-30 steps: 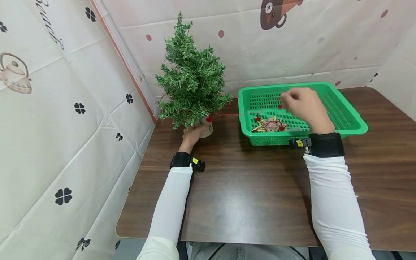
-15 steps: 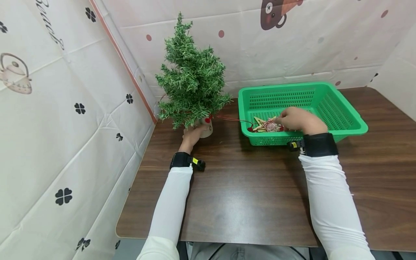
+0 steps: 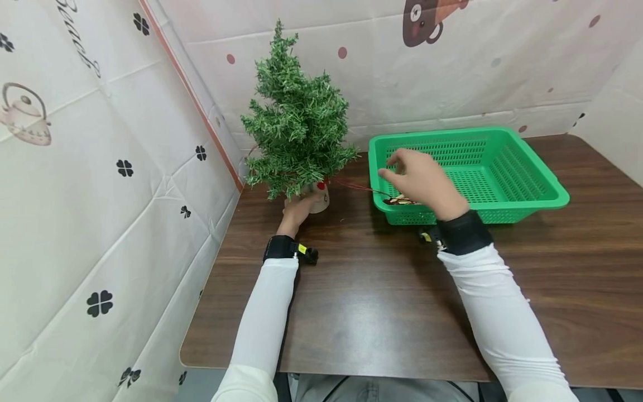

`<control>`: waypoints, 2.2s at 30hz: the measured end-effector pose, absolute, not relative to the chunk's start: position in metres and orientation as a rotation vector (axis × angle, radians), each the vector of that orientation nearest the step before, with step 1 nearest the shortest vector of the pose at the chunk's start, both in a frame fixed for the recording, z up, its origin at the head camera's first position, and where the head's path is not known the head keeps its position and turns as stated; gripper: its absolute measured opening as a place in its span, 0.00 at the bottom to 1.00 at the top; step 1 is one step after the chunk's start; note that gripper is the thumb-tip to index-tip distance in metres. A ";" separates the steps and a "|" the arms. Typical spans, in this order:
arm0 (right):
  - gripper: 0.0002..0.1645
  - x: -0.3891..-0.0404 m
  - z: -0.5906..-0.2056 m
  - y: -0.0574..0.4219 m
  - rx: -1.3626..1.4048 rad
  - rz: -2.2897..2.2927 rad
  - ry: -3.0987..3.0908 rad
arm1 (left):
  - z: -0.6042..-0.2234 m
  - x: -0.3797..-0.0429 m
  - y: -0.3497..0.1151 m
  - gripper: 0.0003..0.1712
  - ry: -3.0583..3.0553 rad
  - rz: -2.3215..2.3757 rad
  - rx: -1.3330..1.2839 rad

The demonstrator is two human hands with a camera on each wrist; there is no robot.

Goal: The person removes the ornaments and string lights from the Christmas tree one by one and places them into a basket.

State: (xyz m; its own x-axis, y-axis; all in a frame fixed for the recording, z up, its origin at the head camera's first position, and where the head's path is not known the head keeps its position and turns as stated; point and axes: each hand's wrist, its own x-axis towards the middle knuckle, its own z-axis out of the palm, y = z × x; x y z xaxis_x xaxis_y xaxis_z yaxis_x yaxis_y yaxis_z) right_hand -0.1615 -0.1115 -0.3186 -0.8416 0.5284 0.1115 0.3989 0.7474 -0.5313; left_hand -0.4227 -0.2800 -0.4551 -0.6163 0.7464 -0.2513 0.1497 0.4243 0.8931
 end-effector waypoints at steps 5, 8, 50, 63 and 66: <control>0.31 -0.191 -0.336 -0.139 -0.474 0.878 -2.666 | -0.457 -0.426 -0.282 0.41 2.021 1.177 0.757; 0.31 -0.203 -0.347 -0.153 -0.436 0.901 -2.656 | -0.455 -0.427 -0.282 0.46 2.011 1.156 0.756; 0.14 -0.160 -0.292 -0.163 -0.297 0.977 -2.555 | -0.459 -0.432 -0.274 0.53 2.009 1.195 0.891; 0.13 -0.151 -0.283 -0.166 -0.348 0.885 -2.534 | -0.454 -0.435 -0.280 0.60 1.963 1.126 0.840; 0.13 -0.146 -0.280 -0.166 -0.366 0.850 -2.513 | -0.452 -0.436 -0.282 0.58 1.947 1.067 0.838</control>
State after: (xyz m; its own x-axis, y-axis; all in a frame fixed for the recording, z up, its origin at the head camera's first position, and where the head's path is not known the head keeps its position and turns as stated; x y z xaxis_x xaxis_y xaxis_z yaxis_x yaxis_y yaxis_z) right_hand -0.1462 -0.1656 -0.2802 -0.8590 0.3847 0.3377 0.1007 0.7738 -0.6254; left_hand -0.4360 -0.2817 -0.4522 -0.5045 0.8106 -0.2974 0.1858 0.4383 0.8794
